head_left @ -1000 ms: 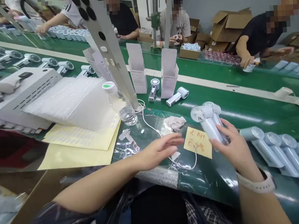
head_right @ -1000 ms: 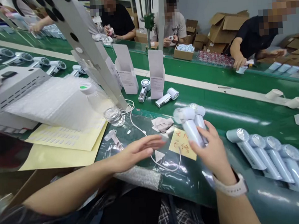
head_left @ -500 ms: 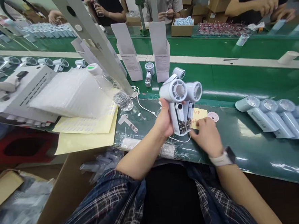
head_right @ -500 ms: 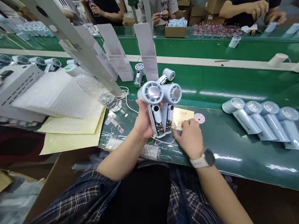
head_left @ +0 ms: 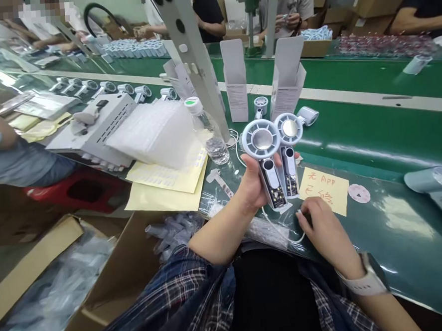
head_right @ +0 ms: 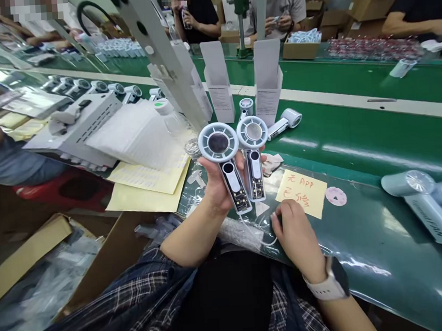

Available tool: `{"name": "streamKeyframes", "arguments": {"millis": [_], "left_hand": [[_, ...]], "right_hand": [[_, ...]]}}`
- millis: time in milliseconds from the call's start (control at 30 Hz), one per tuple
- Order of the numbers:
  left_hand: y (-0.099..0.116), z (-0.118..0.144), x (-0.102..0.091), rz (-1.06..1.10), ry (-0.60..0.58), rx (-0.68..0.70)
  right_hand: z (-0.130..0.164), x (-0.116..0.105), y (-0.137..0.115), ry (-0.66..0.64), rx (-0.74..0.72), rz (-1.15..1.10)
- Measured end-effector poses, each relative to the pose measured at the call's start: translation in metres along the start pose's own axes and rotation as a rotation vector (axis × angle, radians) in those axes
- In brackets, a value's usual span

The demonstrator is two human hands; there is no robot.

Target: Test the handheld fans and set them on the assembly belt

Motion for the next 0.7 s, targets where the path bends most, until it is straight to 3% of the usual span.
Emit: {"name": "streamKeyframes", "arguments": {"millis": [67, 133, 200, 433, 567, 700], "left_hand": [[0.000, 0.000, -0.002, 0.036, -0.016, 0.008], [0.000, -0.001, -0.005, 0.073, -0.019, 0.011], [-0.003, -0.001, -0.009, 0.090, -0.012, -0.006], [-0.004, -0.001, -0.016, 0.062, 0.027, 0.036], [-0.008, 0.000, -0.018, 0.033, 0.067, 0.076], [-0.008, 0.003, -0.012, 0.077, 0.036, 0.094]], "right_hand": [[0.004, 0.013, -0.011, -0.229, 0.087, -0.404], [0.006, 0.019, -0.024, -0.359, 0.190, -0.692], [0.002, 0.015, -0.034, -0.326, 0.216, -0.795], [0.001, 0.007, -0.056, 0.010, 0.109, -0.850], [0.008, 0.017, -0.060, 0.023, 0.140, -0.999], [0.007, 0.008, -0.062, 0.014, 0.036, -0.801]]}}
Point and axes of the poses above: each hand's wrist, its own z-axis away from the middle knuckle, its own x-axis out of the palm, y = z × x, the point moved 9 cm from there along -z, towards the middle knuckle, and after that the axes turned 3 degrees about x, right-handed, at the moved point
